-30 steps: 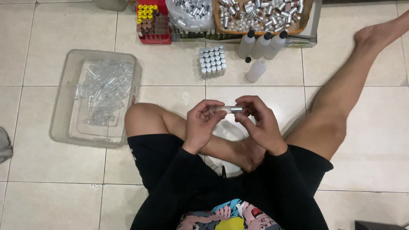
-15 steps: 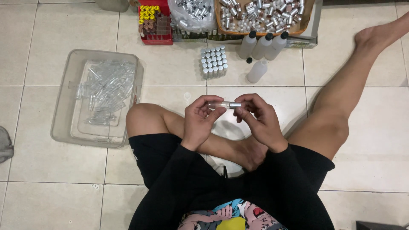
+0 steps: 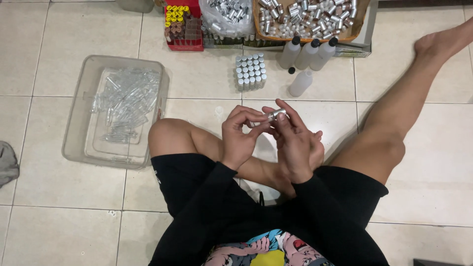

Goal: Assembling small perfume vials by attaching caps and placing them into a storage tray

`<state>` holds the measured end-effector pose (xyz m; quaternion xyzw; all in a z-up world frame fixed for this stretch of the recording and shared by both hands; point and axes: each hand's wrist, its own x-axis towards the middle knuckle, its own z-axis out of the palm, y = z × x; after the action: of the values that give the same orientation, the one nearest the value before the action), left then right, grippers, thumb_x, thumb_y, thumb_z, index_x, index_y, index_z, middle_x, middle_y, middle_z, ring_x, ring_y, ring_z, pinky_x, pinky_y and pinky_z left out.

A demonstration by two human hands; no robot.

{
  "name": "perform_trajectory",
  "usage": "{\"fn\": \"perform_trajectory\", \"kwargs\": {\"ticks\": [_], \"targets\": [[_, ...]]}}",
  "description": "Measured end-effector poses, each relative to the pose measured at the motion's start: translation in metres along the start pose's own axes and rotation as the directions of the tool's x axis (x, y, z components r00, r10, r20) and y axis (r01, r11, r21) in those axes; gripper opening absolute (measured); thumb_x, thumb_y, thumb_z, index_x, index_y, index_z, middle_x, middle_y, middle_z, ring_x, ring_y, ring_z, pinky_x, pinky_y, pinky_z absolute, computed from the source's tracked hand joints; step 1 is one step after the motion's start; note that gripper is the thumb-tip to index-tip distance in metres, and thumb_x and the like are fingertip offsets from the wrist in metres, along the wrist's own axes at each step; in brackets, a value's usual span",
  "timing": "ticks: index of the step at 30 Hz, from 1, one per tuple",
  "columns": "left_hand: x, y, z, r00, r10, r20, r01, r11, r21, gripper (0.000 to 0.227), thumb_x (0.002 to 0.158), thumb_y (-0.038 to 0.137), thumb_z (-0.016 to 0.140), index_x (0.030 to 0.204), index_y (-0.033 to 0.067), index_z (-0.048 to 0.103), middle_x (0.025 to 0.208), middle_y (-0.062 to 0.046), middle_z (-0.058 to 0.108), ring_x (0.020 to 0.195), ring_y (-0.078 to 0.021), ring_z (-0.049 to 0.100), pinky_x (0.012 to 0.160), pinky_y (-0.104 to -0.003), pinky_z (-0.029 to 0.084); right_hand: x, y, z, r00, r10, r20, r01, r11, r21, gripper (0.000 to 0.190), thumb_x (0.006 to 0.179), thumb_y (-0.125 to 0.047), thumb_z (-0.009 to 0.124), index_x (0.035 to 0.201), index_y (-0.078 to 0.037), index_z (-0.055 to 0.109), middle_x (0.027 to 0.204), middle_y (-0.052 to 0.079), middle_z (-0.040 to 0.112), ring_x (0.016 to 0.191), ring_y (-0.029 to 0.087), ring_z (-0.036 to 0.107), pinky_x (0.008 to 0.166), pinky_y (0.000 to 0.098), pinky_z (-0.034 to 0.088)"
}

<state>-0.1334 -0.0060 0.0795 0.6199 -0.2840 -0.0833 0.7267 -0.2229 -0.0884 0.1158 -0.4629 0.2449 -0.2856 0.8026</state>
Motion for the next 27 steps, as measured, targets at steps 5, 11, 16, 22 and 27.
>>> {"fn": "perform_trajectory", "kwargs": {"ticks": [5, 11, 16, 22, 27], "targets": [[-0.008, -0.013, 0.000, 0.997, -0.072, 0.024, 0.074, 0.992, -0.104, 0.059, 0.071, 0.005, 0.092, 0.122, 0.0112, 0.062, 0.117, -0.003, 0.059, 0.107, -0.0131, 0.052, 0.084, -0.024, 0.046, 0.006, 0.000, -0.006, 1.000, 0.005, -0.018, -0.003, 0.998, 0.062, 0.050, 0.103, 0.000, 0.051, 0.151, -0.001, 0.042, 0.123, 0.031, 0.066, 0.109, 0.033, 0.071, 0.088, 0.0349, 0.060], [0.007, 0.009, -0.022, 0.941, -0.337, -0.038, 0.265, 0.800, -0.538, 0.071, 0.096, 0.027, 0.056, 0.159, 0.0076, 0.030, 0.147, -0.007, 0.044, 0.128, -0.0145, 0.045, 0.101, -0.025, 0.044, 0.026, -0.048, -0.029, 0.987, -0.120, -0.110, 0.129, 0.988, 0.083, 0.051, 0.101, -0.004, 0.058, 0.150, -0.002, 0.044, 0.117, 0.032, 0.069, 0.105, 0.037, 0.076, 0.086, 0.0382, 0.068], [0.016, 0.015, -0.002, 0.894, -0.440, -0.080, 0.287, 0.701, -0.652, 0.071, 0.102, 0.044, 0.034, 0.164, 0.0137, 0.019, 0.156, -0.015, 0.036, 0.138, -0.0266, 0.036, 0.110, -0.039, 0.033, 0.009, -0.015, -0.014, 0.890, -0.346, -0.297, 0.369, 0.929, 0.022, 0.058, 0.103, -0.014, 0.060, 0.154, -0.002, 0.037, 0.124, 0.035, 0.067, 0.112, 0.038, 0.074, 0.091, 0.0396, 0.068], [0.001, 0.001, 0.017, 0.928, -0.340, 0.152, 0.358, 0.705, -0.613, 0.068, 0.102, 0.044, 0.038, 0.162, 0.0106, 0.030, 0.153, -0.021, 0.048, 0.132, -0.0283, 0.054, 0.103, -0.035, 0.046, -0.008, 0.039, -0.013, 0.960, -0.280, 0.020, 0.280, 0.953, -0.115, 0.064, 0.100, 0.004, 0.059, 0.158, -0.009, 0.035, 0.115, 0.027, 0.071, 0.104, 0.029, 0.072, 0.095, 0.0417, 0.061], [-0.009, -0.013, -0.022, 0.890, -0.419, 0.178, 0.438, 0.678, -0.591, 0.071, 0.101, 0.048, 0.032, 0.161, 0.0097, 0.030, 0.153, -0.021, 0.050, 0.136, -0.0311, 0.054, 0.106, -0.039, 0.046, 0.014, -0.045, -0.028, 0.991, 0.035, 0.128, -0.023, 0.995, -0.094, 0.060, 0.093, 0.010, 0.058, 0.150, -0.004, 0.045, 0.109, 0.038, 0.068, 0.097, 0.041, 0.075, 0.089, 0.0521, 0.062]]}}
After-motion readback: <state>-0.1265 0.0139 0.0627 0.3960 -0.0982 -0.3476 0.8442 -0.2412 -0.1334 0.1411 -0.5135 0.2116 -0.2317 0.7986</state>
